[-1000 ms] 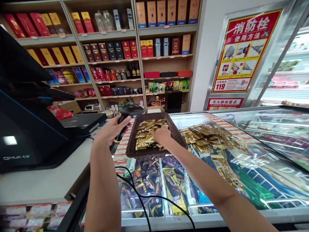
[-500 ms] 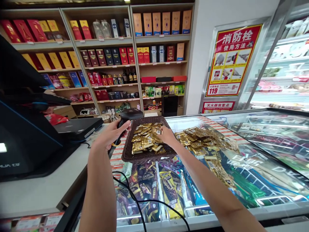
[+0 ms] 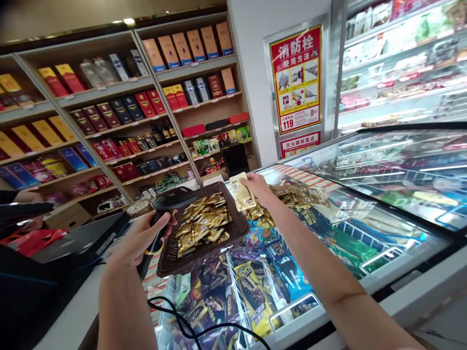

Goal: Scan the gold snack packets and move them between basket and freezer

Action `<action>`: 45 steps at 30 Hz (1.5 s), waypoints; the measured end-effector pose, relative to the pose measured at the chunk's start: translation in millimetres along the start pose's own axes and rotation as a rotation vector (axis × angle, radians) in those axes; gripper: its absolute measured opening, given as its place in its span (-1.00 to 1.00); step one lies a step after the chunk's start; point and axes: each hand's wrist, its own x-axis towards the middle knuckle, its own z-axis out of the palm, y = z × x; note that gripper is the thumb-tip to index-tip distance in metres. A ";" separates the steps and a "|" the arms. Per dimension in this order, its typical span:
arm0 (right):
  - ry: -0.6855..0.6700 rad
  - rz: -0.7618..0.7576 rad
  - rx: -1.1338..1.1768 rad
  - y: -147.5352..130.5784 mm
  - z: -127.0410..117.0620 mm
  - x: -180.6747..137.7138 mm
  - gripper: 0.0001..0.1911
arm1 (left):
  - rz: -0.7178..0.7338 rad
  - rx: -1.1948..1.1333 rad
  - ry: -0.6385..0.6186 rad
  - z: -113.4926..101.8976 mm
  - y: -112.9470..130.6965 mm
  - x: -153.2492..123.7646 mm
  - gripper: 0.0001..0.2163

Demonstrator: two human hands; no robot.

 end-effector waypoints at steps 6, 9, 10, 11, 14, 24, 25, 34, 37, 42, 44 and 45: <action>-0.013 0.104 -0.084 -4.4 -5.3 -0.3 -0.87 | 0.003 0.038 -0.059 14.6 11.5 3.6 -0.57; -0.013 0.132 -0.082 -7.0 -8.0 -1.1 -0.86 | -0.011 0.033 -0.085 18.9 14.9 3.5 -0.59; -0.011 0.132 -0.086 -7.4 -8.8 -0.9 -0.86 | -0.014 0.028 -0.094 19.4 14.6 3.7 -0.60; -0.010 0.129 -0.091 -7.5 -9.6 -0.4 -0.86 | -0.013 0.025 -0.103 19.5 13.9 4.1 -0.60; -0.009 0.120 -0.112 -6.2 -11.1 1.8 -0.87 | -0.006 0.028 -0.118 18.5 10.7 5.4 -0.61; -0.039 0.128 -0.177 -6.5 -9.6 0.9 -0.86 | 0.008 0.076 -0.162 17.5 9.5 5.3 -0.63; -0.042 0.130 -0.174 -6.3 -9.3 0.8 -0.86 | 0.012 0.087 -0.166 17.4 9.0 5.5 -0.63; -0.055 0.117 -0.218 -2.8 -8.6 2.2 -0.86 | 0.006 0.083 -0.179 19.0 10.6 4.4 -0.64; -0.061 0.111 -0.230 -3.3 -7.8 1.9 -0.86 | -0.007 0.060 -0.181 22.0 13.0 3.5 -0.63; -0.064 0.104 -0.244 -3.9 -7.6 1.8 -0.85 | -0.004 0.068 -0.193 27.4 12.5 6.8 -0.64; -0.060 0.099 -0.259 -3.5 -8.3 2.1 -0.85 | 0.004 0.087 -0.204 30.0 11.4 9.0 -0.64; -0.057 0.093 -0.270 -3.2 -8.7 2.4 -0.84 | 0.008 0.088 -0.212 31.4 11.1 9.9 -0.63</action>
